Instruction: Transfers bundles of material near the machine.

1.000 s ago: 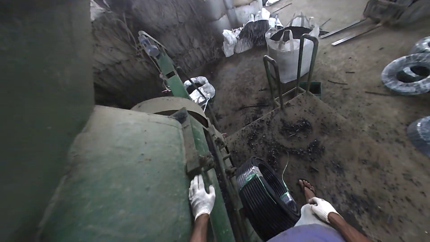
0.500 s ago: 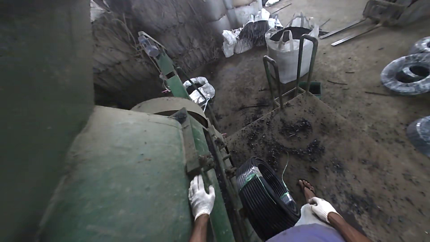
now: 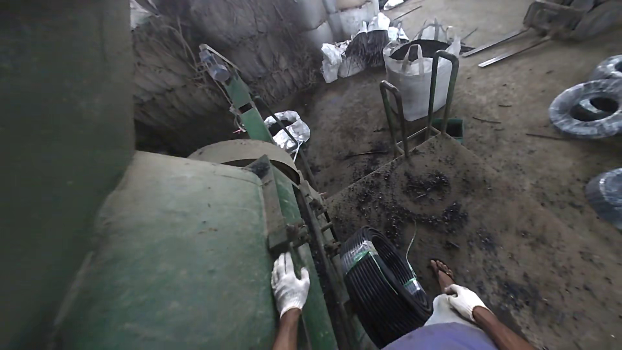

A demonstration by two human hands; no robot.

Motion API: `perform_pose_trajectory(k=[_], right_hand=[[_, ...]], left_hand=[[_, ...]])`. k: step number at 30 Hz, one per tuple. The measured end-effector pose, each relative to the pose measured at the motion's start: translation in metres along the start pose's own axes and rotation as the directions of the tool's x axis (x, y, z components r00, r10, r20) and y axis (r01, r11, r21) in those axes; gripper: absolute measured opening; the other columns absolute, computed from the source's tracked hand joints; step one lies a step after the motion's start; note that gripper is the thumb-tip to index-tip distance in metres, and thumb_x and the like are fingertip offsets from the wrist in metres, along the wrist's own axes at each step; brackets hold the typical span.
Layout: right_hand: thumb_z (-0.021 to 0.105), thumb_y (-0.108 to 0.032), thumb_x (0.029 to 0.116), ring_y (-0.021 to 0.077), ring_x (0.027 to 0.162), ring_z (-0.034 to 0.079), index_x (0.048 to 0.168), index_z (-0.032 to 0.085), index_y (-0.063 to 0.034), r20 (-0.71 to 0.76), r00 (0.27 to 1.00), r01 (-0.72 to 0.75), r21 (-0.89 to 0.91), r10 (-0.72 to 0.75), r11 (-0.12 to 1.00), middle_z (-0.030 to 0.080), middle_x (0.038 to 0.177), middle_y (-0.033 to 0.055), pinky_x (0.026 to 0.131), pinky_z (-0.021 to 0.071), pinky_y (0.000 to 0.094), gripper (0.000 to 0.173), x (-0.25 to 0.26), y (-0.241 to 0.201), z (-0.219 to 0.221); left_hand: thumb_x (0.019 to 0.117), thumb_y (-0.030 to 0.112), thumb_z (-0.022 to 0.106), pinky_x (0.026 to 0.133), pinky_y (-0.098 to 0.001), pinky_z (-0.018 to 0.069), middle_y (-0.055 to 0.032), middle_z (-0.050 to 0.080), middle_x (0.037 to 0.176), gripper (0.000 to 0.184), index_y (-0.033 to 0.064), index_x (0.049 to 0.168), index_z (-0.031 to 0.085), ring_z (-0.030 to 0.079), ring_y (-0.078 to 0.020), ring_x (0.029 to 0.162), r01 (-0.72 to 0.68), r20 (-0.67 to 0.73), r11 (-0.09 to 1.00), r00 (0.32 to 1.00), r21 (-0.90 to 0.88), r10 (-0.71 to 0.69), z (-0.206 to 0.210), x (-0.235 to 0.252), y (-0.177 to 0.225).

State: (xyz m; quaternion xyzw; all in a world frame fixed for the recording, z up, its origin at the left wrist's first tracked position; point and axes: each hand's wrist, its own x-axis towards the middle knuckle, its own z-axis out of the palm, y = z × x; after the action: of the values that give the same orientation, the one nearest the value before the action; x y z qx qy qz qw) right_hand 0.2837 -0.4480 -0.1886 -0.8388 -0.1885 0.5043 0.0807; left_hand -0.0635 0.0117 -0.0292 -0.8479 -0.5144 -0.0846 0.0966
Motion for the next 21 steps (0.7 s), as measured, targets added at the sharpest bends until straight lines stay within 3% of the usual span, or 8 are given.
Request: perform_pose_trajectory(k=[21], right_hand=[[0.060, -0.048, 0.0930, 0.0267, 0.130, 0.062, 0.133, 0.069, -0.0305, 0.003, 1.000, -0.006, 0.020, 0.006, 1.000, 0.069, 0.135, 0.0047, 0.111, 0.0467, 0.0568, 0.045, -0.0010, 0.0013, -0.0001]], left_hand=[[0.0880, 0.056, 0.050, 0.125, -0.0456, 0.0269, -0.0058, 0.040, 0.163, 0.078, 0.0179, 0.156, 0.045, 0.033, -0.0252, 0.153, 0.006, 0.010, 1.000, 1.000, 0.016, -0.006, 0.0002, -0.0006, -0.0006]])
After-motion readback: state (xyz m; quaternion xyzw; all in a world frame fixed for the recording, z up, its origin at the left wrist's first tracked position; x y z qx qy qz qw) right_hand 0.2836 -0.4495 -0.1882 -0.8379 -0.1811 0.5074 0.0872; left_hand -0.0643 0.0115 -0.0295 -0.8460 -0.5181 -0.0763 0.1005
